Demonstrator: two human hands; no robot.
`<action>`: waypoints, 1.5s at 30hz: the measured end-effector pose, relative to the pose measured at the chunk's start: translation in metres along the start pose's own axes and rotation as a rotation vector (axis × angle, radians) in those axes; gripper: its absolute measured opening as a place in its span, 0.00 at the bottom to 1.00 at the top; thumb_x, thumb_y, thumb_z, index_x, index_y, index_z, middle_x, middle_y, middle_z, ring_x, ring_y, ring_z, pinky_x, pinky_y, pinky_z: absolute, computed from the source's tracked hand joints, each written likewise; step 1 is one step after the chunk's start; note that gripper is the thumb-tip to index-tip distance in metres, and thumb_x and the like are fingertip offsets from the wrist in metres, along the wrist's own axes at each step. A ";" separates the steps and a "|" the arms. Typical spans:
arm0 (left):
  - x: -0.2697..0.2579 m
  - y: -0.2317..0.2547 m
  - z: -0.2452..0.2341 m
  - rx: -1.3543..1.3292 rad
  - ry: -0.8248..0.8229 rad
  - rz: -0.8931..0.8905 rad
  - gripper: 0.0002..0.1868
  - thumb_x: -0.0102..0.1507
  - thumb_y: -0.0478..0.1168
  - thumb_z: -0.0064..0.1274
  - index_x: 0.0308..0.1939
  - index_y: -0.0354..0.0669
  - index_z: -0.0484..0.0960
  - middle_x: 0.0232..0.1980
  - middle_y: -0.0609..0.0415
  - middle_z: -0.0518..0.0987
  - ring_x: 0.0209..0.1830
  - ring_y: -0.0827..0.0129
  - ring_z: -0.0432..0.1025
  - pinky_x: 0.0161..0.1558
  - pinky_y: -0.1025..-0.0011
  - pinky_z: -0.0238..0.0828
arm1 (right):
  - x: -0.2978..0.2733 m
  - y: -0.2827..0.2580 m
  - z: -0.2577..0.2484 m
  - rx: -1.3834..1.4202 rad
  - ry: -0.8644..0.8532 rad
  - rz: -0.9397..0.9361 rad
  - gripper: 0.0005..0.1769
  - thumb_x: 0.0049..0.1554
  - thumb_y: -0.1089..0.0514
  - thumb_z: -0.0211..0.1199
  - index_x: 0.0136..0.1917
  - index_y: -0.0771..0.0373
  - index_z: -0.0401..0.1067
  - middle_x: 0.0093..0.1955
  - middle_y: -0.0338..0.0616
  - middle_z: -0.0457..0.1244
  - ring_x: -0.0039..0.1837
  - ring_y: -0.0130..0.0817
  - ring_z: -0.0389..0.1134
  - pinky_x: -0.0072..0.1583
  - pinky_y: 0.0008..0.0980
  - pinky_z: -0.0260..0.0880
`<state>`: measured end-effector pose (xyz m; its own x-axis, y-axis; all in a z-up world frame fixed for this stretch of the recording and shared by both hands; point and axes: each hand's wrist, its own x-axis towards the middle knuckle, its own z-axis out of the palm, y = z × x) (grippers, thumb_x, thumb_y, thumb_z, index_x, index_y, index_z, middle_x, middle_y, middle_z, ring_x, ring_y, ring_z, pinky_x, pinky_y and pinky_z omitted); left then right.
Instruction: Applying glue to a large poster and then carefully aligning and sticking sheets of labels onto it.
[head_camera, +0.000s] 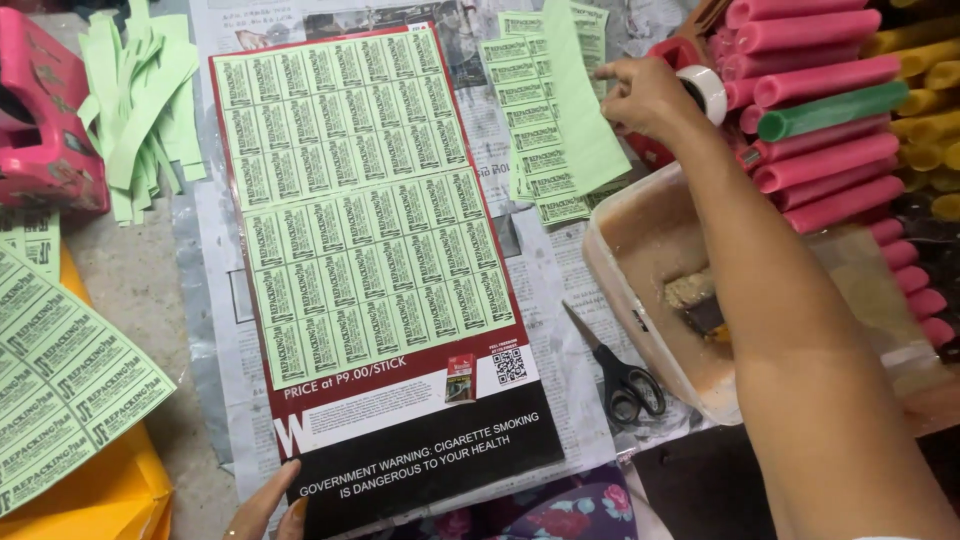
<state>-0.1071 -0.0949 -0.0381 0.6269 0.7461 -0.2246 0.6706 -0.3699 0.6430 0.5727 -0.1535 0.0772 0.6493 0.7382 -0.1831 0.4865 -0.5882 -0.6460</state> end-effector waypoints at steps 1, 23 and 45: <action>-0.010 0.051 -0.014 0.003 0.197 0.110 0.28 0.60 0.39 0.56 0.66 0.51 0.79 0.64 0.51 0.82 0.64 0.64 0.77 0.64 0.66 0.74 | 0.001 0.005 -0.008 0.104 -0.001 -0.041 0.33 0.56 0.70 0.59 0.75 0.65 0.65 0.45 0.39 0.69 0.44 0.29 0.70 0.44 0.30 0.78; 0.129 0.352 -0.044 -0.134 0.590 1.084 0.06 0.73 0.33 0.51 0.53 0.36 0.80 0.48 0.40 0.86 0.36 0.55 0.84 0.34 0.61 0.81 | -0.223 -0.152 -0.019 0.463 0.184 -0.418 0.24 0.66 0.64 0.56 0.74 0.65 0.62 0.52 0.44 0.70 0.51 0.29 0.73 0.49 0.18 0.81; 0.093 0.287 -0.071 -1.025 -0.326 0.326 0.16 0.65 0.40 0.57 0.49 0.29 0.85 0.37 0.37 0.86 0.35 0.58 0.83 0.37 0.61 0.86 | -0.270 -0.151 0.031 0.588 -0.130 -0.549 0.14 0.54 0.72 0.68 0.55 0.68 0.79 0.44 0.46 0.72 0.49 0.23 0.67 0.53 0.30 0.74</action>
<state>0.1157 -0.0922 0.1778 0.8871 0.4611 -0.0202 -0.0929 0.2214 0.9707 0.3057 -0.2537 0.2017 0.3169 0.9247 0.2112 0.3057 0.1112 -0.9456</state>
